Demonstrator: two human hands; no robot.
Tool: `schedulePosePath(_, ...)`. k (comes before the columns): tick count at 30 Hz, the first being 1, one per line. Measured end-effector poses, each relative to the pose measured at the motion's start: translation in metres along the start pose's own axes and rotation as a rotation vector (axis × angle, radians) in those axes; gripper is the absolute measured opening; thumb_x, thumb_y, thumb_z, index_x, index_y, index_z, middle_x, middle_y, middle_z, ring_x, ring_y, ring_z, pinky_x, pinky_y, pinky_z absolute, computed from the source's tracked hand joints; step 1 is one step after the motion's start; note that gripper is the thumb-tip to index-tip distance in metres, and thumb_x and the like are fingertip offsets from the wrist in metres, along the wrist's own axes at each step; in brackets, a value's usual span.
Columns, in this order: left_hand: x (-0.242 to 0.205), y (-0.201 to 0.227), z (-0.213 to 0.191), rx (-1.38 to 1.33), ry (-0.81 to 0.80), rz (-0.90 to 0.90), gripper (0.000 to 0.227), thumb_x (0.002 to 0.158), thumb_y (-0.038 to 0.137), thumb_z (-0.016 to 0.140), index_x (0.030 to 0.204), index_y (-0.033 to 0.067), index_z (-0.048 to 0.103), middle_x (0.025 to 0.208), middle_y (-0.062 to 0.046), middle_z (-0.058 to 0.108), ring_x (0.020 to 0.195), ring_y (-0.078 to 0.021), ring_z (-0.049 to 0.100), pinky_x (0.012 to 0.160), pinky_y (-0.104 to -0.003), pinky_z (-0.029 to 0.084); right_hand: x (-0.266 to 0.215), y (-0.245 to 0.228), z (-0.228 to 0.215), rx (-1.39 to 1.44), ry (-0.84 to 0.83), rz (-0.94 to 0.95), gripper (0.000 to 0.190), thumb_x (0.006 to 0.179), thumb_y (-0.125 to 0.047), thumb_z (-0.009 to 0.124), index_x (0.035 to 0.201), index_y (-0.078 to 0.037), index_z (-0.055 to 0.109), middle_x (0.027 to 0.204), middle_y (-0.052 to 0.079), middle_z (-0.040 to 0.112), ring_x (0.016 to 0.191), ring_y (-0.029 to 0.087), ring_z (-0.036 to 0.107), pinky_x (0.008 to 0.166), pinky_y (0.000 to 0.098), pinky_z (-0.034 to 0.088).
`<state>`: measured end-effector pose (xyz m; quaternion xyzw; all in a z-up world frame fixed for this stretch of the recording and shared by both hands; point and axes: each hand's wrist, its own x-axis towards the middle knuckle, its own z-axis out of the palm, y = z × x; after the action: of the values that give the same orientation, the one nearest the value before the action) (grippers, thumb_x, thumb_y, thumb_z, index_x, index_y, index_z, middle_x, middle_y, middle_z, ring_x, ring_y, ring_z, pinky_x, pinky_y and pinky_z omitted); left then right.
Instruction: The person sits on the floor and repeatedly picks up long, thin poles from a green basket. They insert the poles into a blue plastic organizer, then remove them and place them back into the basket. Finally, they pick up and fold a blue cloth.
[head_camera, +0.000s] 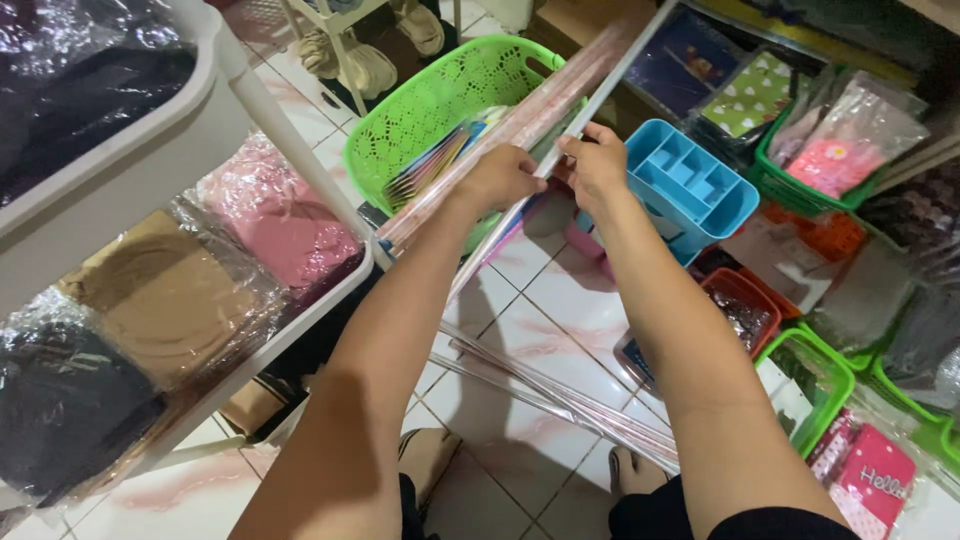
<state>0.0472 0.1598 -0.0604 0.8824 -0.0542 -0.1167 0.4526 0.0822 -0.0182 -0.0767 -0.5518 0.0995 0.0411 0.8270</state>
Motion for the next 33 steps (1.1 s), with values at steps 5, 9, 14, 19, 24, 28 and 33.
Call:
schedulePosePath(5,-0.028,0.015,-0.028,0.131,-0.125,-0.086,0.049,0.072,0.027,0.09,0.107,0.0023,0.068,0.087,-0.014,0.074,0.073,-0.0216,0.072,0.065,-0.039,0.059,0.02,0.018,0.002,0.018,0.046,0.018,0.037,0.093,0.001,0.067,0.129,-0.003,0.061,0.102,0.009,0.071,0.08,0.019,0.067,0.073,0.0398,0.062)
schedulePosePath(9,-0.027,0.007,-0.035,0.265,-0.243,-0.162,0.044,0.071,0.024,0.088,0.105,0.001,0.072,0.091,-0.019,0.078,0.081,-0.0269,0.077,0.071,-0.041,0.061,0.028,0.024,0.001,-0.005,0.039,0.058,0.03,0.095,-0.001,0.063,0.124,-0.001,0.064,0.104,0.008,0.072,0.084,0.02,0.071,0.076,0.0392,0.063)
schedulePosePath(14,-0.034,0.01,-0.04,0.496,-0.084,-0.09,0.043,0.072,0.022,0.086,0.111,0.0092,0.073,0.112,-0.017,0.074,0.105,-0.0325,0.073,0.089,-0.044,0.058,0.03,0.033,0.002,-0.037,-0.015,0.08,0.04,0.097,-0.002,0.065,0.135,0.0,0.053,0.104,0.01,0.07,0.082,0.02,0.068,0.073,0.0376,0.064)
schedulePosePath(19,-0.053,0.026,-0.045,0.569,-0.025,-0.129,0.049,0.073,0.026,0.087,0.117,0.0136,0.069,0.124,-0.016,0.069,0.115,-0.0358,0.066,0.093,-0.048,0.055,0.026,0.035,0.013,-0.127,0.082,0.091,0.066,0.088,0.003,0.07,0.144,-0.001,0.037,0.1,0.015,0.069,0.075,0.022,0.069,0.063,0.0359,0.062)
schedulePosePath(24,-0.048,0.012,-0.038,0.644,0.044,-0.109,0.039,0.082,0.014,0.077,0.121,0.014,0.07,0.122,-0.019,0.07,0.113,-0.0371,0.068,0.091,-0.049,0.057,0.035,0.055,0.013,-0.319,0.097,0.058,0.074,0.081,0.004,0.075,0.144,-0.002,0.035,0.092,0.015,0.07,0.073,0.021,0.07,0.059,0.0337,0.062)
schedulePosePath(28,-0.04,0.002,-0.034,0.681,0.091,-0.113,0.03,0.09,0.008,0.065,0.118,0.0138,0.072,0.122,-0.019,0.07,0.112,-0.0364,0.07,0.088,-0.05,0.057,0.027,0.052,0.019,-0.309,0.057,0.029,0.072,0.082,0.005,0.076,0.141,0.0,0.035,0.089,0.013,0.068,0.069,0.02,0.07,0.056,0.0336,0.061)
schedulePosePath(33,-0.042,0.0,-0.032,0.755,0.087,-0.078,0.024,0.091,0.009,0.064,0.111,0.0113,0.076,0.119,-0.019,0.073,0.11,-0.0346,0.072,0.087,-0.047,0.059,0.024,0.06,0.022,-0.427,0.034,0.002,0.068,0.084,0.002,0.078,0.139,0.001,0.038,0.086,0.014,0.07,0.065,0.019,0.07,0.054,0.0324,0.061)
